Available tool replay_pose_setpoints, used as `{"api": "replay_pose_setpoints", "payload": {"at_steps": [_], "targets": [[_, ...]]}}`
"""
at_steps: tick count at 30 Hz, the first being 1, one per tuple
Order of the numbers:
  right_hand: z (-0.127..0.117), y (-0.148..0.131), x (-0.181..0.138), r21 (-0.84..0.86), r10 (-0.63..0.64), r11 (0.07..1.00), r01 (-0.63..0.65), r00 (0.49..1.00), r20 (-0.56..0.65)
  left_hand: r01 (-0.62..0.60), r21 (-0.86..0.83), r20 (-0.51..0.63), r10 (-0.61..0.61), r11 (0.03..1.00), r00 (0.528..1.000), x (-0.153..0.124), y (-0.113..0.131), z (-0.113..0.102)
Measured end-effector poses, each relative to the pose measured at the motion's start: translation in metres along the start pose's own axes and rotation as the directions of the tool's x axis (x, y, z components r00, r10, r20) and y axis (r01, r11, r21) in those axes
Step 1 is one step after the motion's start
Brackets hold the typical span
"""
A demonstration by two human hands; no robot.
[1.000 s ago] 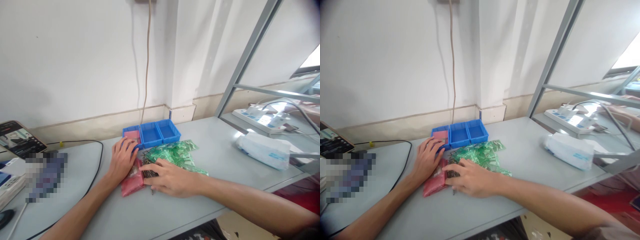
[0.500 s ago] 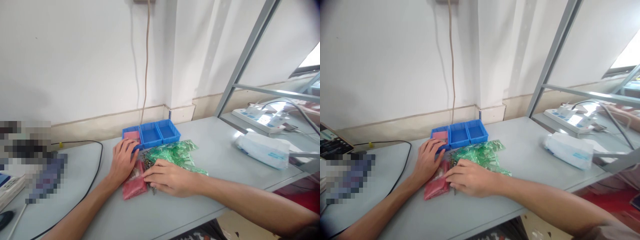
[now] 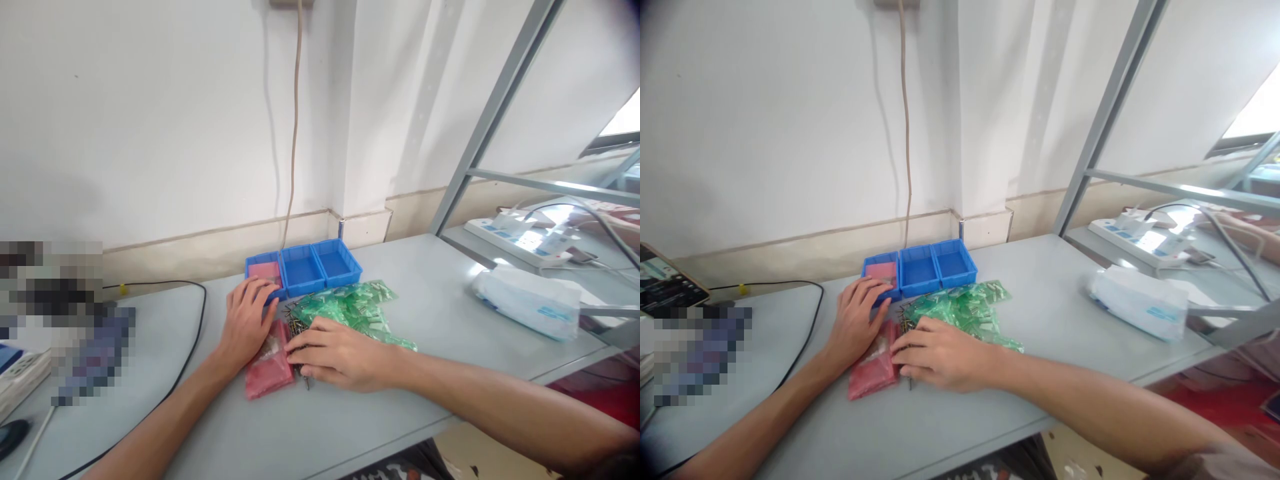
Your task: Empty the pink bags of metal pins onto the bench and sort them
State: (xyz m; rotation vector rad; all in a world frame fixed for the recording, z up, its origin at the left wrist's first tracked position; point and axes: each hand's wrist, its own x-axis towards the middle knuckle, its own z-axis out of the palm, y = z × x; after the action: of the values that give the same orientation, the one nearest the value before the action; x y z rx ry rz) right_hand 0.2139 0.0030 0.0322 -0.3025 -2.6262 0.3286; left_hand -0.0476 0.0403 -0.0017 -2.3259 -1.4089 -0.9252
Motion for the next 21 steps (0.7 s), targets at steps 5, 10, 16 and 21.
{"api": "replay_pose_setpoints", "payload": {"at_steps": [5,10,16,21], "targets": [[-0.0014,0.0002,-0.0004,-0.038,-0.031,0.999,0.032,0.999,0.004,-0.023,0.019,-0.005,0.023,1.000,1.000,0.0005,0.0010,-0.0013],[0.0001,0.0002,-0.0004,-0.055,-0.063,0.996,0.063,0.998,0.002,-0.033,0.039,-0.004,0.033,0.999,0.999,0.0003,0.0007,-0.0013],[0.0005,-0.0016,0.0012,-0.027,-0.077,0.997,0.076,0.996,-0.047,-0.043,0.035,-0.009,0.043,0.998,0.999,0.0007,0.0011,-0.0019],[0.0025,-0.0015,-0.0001,-0.056,-0.075,0.996,0.074,0.997,-0.010,-0.043,0.029,-0.007,0.043,0.999,0.999,0.0011,0.0007,-0.0022]]}}
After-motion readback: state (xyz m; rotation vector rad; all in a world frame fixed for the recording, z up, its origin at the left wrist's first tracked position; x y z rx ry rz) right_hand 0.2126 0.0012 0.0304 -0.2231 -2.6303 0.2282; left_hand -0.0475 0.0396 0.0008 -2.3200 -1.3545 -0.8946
